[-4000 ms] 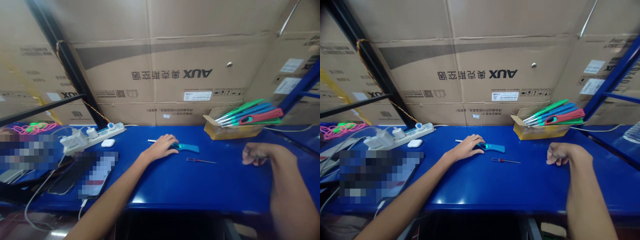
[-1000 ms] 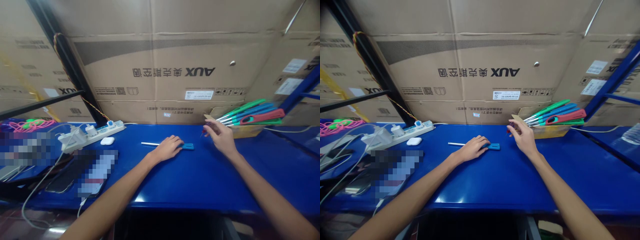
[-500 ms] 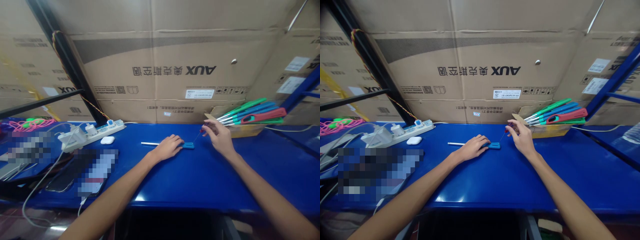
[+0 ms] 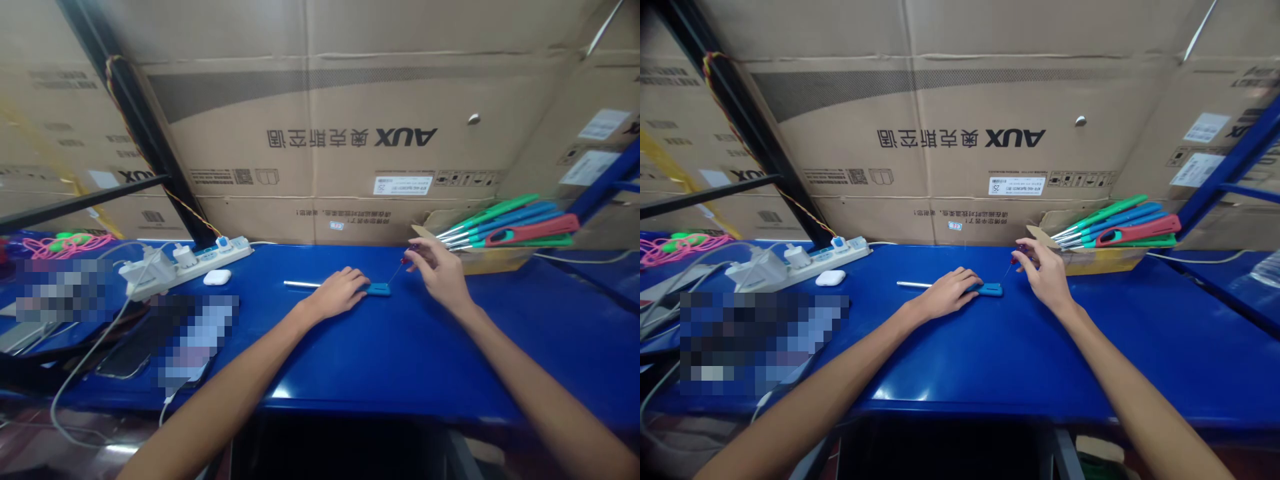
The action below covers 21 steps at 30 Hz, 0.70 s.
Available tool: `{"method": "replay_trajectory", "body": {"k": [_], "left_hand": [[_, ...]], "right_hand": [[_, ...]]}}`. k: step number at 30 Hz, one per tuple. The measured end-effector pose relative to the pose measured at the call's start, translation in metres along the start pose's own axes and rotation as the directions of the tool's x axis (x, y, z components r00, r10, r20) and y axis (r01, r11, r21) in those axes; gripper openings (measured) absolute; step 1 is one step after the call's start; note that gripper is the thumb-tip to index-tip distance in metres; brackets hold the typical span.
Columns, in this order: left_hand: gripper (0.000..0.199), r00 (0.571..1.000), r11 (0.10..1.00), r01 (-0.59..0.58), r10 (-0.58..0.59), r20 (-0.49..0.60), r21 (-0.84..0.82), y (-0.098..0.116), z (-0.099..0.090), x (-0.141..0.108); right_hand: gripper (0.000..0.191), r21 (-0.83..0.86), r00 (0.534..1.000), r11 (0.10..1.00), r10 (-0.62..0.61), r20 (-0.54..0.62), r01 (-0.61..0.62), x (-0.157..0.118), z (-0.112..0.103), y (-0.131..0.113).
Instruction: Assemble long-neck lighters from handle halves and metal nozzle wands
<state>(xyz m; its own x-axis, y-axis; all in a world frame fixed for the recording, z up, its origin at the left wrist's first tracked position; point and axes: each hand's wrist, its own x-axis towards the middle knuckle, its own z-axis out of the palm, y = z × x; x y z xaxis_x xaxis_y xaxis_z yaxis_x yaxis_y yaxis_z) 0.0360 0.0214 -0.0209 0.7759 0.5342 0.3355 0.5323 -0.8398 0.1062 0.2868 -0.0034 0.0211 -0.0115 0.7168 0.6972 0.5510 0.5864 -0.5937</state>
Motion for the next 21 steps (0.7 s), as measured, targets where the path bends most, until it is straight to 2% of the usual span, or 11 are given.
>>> {"method": "replay_trajectory", "body": {"k": [21], "left_hand": [[0.027, 1.000, 1.000, 0.011, -0.011, 0.012, -0.009, 0.0017, -0.0023, -0.0001]], "right_hand": [[0.034, 0.013, 1.000, 1.000, 0.008, 0.008, -0.008, -0.0012, 0.0013, 0.0002]]}}
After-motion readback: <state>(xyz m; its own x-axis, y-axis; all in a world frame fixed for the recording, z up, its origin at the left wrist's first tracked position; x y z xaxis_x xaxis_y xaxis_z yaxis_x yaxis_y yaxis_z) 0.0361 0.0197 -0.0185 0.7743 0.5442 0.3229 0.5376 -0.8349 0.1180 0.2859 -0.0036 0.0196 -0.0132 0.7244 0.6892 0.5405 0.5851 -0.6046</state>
